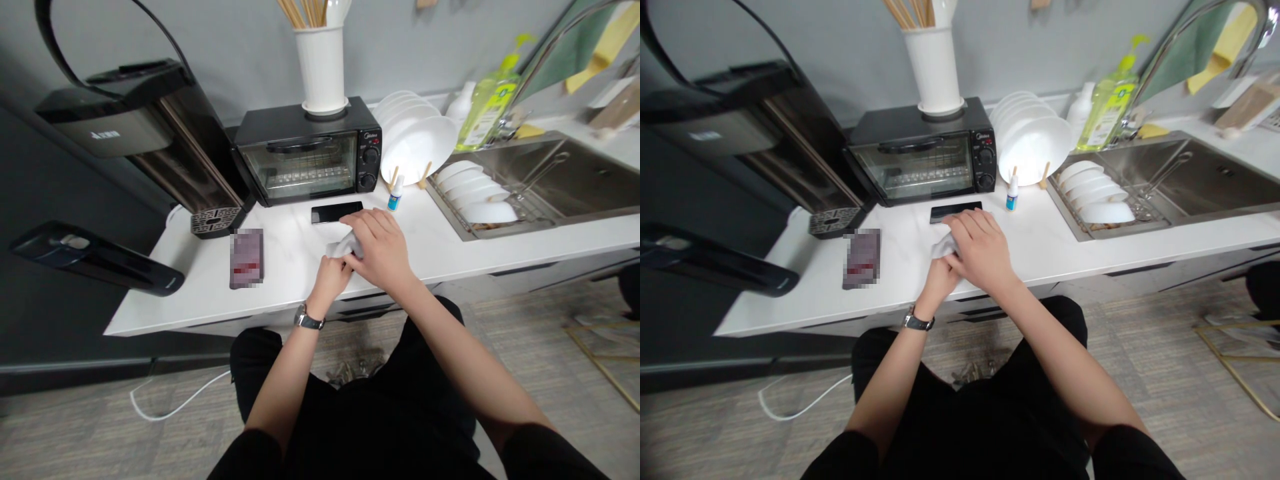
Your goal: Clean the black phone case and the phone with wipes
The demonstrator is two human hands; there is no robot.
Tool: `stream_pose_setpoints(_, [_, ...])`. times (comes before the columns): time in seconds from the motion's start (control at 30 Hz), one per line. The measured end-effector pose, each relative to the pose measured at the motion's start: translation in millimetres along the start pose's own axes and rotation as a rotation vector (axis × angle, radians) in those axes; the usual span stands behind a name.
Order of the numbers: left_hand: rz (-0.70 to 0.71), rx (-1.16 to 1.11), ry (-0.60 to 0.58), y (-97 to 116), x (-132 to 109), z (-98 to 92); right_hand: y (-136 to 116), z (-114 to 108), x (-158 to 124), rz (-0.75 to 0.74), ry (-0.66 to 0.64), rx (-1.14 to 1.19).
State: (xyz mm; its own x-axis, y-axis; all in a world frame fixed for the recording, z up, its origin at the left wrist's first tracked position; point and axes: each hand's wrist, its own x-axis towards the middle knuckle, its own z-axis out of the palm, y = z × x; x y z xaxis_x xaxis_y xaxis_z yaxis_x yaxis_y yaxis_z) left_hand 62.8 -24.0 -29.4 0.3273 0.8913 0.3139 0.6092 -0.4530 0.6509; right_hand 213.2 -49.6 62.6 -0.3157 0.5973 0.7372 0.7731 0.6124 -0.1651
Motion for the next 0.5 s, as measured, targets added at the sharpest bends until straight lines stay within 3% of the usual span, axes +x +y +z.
stream_pose_setpoints(0.2, [0.05,-0.025,0.01,5,2,-3.0,9,3,0,0.225,0.042,0.07])
stream_pose_setpoints(0.5, [0.069,-0.021,0.038,-5,0,3.4,-12,6,8,0.091,0.036,0.03])
